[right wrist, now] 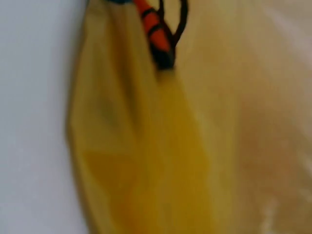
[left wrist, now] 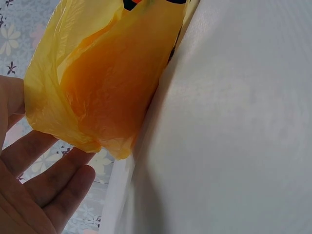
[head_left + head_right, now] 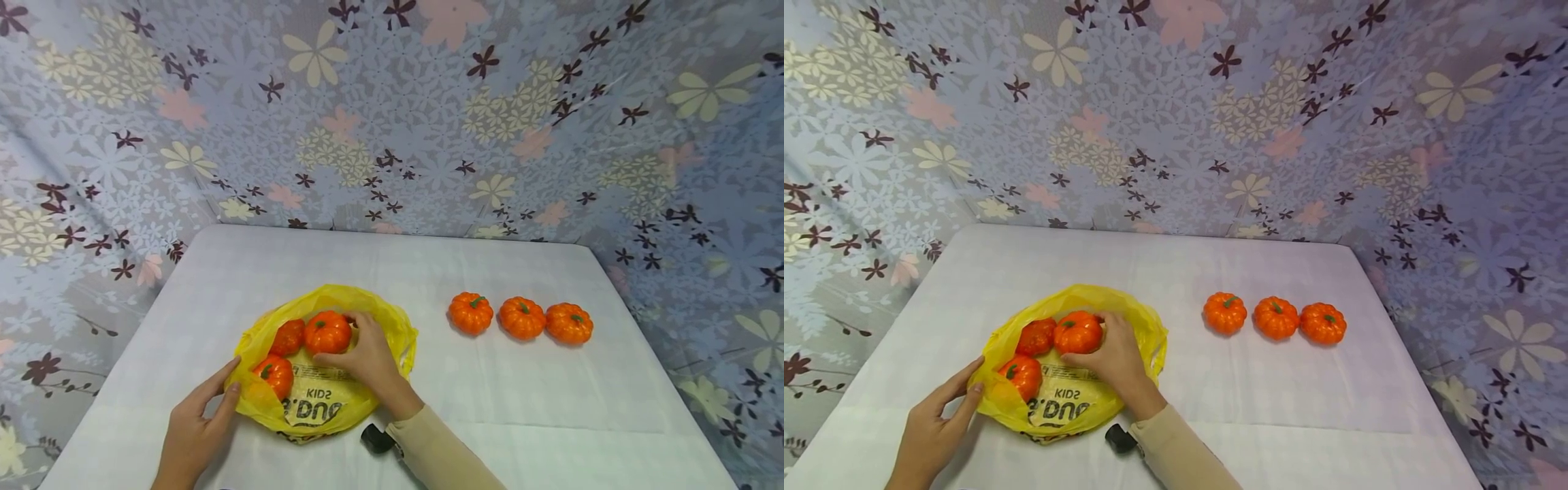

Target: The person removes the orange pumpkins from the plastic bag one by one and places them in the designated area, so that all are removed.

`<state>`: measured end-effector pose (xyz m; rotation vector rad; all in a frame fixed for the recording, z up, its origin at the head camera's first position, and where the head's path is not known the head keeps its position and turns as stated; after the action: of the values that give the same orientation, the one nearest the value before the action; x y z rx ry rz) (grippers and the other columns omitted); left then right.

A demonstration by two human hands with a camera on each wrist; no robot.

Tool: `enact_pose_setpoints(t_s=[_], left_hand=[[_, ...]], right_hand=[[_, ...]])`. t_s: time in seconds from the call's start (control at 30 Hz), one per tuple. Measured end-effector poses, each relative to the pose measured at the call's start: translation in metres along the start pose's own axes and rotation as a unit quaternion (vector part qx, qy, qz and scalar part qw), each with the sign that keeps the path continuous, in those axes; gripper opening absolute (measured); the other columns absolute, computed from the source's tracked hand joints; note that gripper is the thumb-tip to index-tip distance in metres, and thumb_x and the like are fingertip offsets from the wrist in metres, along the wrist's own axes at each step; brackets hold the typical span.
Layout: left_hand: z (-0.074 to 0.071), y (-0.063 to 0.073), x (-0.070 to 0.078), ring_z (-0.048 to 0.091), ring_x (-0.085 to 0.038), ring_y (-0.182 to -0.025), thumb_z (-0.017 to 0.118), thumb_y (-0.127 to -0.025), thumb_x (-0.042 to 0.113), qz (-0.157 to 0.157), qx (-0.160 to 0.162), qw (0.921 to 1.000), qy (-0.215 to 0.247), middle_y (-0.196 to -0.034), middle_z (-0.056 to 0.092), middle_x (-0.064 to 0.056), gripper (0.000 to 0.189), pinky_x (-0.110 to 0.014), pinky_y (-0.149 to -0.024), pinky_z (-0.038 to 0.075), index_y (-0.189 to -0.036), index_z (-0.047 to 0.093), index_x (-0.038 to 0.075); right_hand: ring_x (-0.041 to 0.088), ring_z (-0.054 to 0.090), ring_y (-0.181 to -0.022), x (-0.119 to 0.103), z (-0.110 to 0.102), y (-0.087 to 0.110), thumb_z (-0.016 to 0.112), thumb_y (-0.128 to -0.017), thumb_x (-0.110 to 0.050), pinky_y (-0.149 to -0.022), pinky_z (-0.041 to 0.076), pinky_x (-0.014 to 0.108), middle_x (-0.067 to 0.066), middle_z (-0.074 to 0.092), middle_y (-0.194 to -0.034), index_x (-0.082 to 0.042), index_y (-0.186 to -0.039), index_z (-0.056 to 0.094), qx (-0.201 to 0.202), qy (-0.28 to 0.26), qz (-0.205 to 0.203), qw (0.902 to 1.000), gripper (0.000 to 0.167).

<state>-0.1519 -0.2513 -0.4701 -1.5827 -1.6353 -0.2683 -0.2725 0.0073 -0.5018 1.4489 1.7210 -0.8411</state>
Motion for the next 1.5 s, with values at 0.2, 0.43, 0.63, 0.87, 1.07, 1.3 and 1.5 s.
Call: enact_pose_setpoints(t_s=[0.2, 0.43, 0.63, 0.87, 1.07, 1.3, 1.5], left_hand=[[0.0, 0.001, 0.0, 0.061, -0.001, -0.094, 0.069, -0.098, 0.018, -0.009, -0.002, 0.9999, -0.006, -0.126, 0.069, -0.004, 0.039, 0.001, -0.092, 0.029, -0.136, 0.066, 0.019], [0.001, 0.0, 0.0, 0.061, -0.002, -0.096, 0.068, -0.098, 0.02, -0.014, -0.007, 0.9999, -0.006, -0.126, 0.069, -0.004, 0.038, 0.001, -0.092, 0.028, -0.137, 0.066, 0.019], [0.0, -0.001, 0.001, 0.061, -0.001, -0.095, 0.069, -0.098, 0.02, -0.008, -0.004, 0.9999, -0.008, -0.125, 0.069, -0.006, 0.039, 0.001, -0.092, 0.028, -0.137, 0.066, 0.02], [0.001, -0.002, 0.001, 0.063, -0.007, -0.096, 0.068, -0.099, 0.022, -0.015, -0.011, 0.9997, -0.013, -0.126, 0.069, -0.006, 0.039, -0.004, -0.095, 0.034, -0.137, 0.065, 0.021], [0.004, -0.001, 0.001, 0.065, -0.023, -0.098, 0.064, -0.101, 0.024, -0.032, -0.023, 0.9988, -0.028, -0.128, 0.068, -0.007, 0.038, -0.05, -0.095, 0.049, -0.138, 0.064, 0.016], [0.003, 0.0, 0.0, 0.065, -0.017, -0.096, 0.066, -0.1, 0.025, -0.027, -0.022, 0.9989, -0.03, -0.127, 0.069, -0.006, 0.038, -0.013, -0.095, 0.043, -0.138, 0.065, 0.018], [0.003, 0.0, 0.0, 0.065, -0.016, -0.095, 0.066, -0.1, 0.026, -0.027, -0.021, 0.999, -0.03, -0.127, 0.069, -0.006, 0.038, -0.004, -0.092, 0.036, -0.137, 0.065, 0.019]], right_hand=[[0.017, 0.052, -0.121, -0.008, -0.006, 0.006, 0.095, -0.064, -0.048, -0.102, 0.046, 0.04, -0.005, 0.057, -0.13, -0.018, -0.134, 0.057, -0.01, -0.012, -0.006, 0.9999, 0.086], [0.019, 0.052, -0.122, -0.019, -0.026, 0.017, 0.094, -0.063, -0.052, -0.103, 0.045, 0.046, -0.003, 0.057, -0.131, -0.019, -0.134, 0.056, -0.005, -0.019, -0.01, 0.9998, 0.087], [0.023, 0.05, -0.125, -0.021, -0.055, 0.024, 0.093, -0.065, -0.051, -0.105, 0.044, 0.048, 0.002, 0.056, -0.135, -0.013, -0.136, 0.055, 0.019, -0.014, -0.022, 0.9995, 0.089], [0.022, 0.052, -0.121, -0.014, -0.092, 0.031, 0.096, -0.064, -0.043, -0.101, 0.046, 0.049, 0.002, 0.058, -0.13, -0.013, -0.132, 0.057, 0.072, -0.023, -0.034, 0.9966, 0.084], [0.02, 0.052, -0.116, -0.008, -0.119, 0.038, 0.097, -0.063, -0.039, -0.097, 0.046, 0.046, 0.0, 0.059, -0.128, -0.013, -0.129, 0.06, 0.104, -0.015, -0.036, 0.9938, 0.081], [0.022, 0.053, -0.116, 0.011, -0.147, 0.049, 0.097, -0.062, -0.044, -0.098, 0.046, 0.044, 0.002, 0.059, -0.129, -0.012, -0.132, 0.058, 0.127, -0.009, -0.014, 0.9918, 0.086], [0.026, 0.052, -0.117, 0.03, -0.165, 0.059, 0.097, -0.061, -0.044, -0.1, 0.045, 0.049, 0.006, 0.059, -0.131, -0.01, -0.135, 0.056, 0.142, -0.014, 0.016, 0.9896, 0.091]])
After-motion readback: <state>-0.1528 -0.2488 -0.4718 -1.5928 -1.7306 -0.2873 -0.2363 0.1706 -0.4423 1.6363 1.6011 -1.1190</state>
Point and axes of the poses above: each hand's wrist, its own y-axis away from the middle knuckle, its own z-axis out of the palm, x = y × z, the point moved 10 cm from there along -y, towards the middle knuckle
